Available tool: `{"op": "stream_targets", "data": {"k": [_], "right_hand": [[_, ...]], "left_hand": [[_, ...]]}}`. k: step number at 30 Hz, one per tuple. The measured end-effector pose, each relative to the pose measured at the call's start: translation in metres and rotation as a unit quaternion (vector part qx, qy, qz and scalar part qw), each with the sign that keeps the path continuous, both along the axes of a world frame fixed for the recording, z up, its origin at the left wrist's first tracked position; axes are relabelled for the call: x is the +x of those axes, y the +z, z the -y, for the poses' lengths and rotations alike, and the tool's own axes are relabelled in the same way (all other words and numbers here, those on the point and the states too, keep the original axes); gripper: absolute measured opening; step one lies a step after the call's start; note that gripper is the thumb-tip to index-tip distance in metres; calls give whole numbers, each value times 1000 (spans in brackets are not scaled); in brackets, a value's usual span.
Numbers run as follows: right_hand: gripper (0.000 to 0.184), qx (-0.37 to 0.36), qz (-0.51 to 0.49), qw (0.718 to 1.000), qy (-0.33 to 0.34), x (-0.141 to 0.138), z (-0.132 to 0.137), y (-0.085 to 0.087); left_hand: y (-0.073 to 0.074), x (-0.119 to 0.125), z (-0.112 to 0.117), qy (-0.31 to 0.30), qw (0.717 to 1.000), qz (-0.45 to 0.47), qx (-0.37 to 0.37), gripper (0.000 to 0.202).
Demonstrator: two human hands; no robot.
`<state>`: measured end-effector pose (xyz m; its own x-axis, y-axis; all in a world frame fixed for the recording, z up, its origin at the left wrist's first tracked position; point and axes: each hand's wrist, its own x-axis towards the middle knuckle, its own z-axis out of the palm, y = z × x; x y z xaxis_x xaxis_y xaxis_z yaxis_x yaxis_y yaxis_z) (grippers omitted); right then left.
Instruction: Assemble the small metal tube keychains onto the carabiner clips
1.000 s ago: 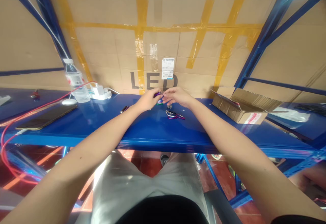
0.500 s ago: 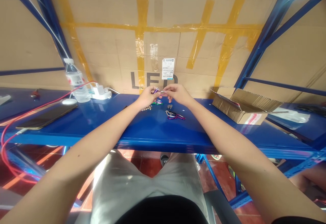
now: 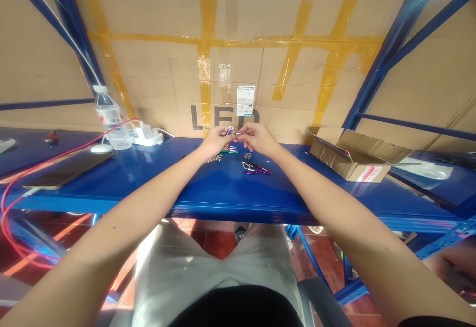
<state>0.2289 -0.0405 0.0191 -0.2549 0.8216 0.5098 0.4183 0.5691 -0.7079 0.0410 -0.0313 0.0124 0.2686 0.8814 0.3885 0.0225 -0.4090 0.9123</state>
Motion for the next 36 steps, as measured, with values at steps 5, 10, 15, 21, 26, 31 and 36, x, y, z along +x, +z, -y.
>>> {"op": "stream_targets", "data": {"k": [5,10,15,21,26,31,36], "right_hand": [[14,-5,-11,1000,2,-2,4,3],[14,0,-9,1000,12,-2,3,2],[11,-20,0,1000,-9,-1,2,2],[11,5,18,1000,-7,2,0,2],[12,60,75,995,-15,4,-1,3],[13,97,129,986,-39,4,2,4],[15,109,157,980,-48,4,5,6]], "left_hand": [[-3,1,-2,-13,1000,3,-10,8],[-5,1,-3,-29,999,9,-17,12],[-6,3,-3,-46,999,-23,14,15],[-7,6,-2,-47,997,-47,35,15],[-5,2,-4,5,990,-134,36,17],[-5,-3,-7,9,981,-182,65,11],[-5,-3,-5,21,966,-210,151,16]]}}
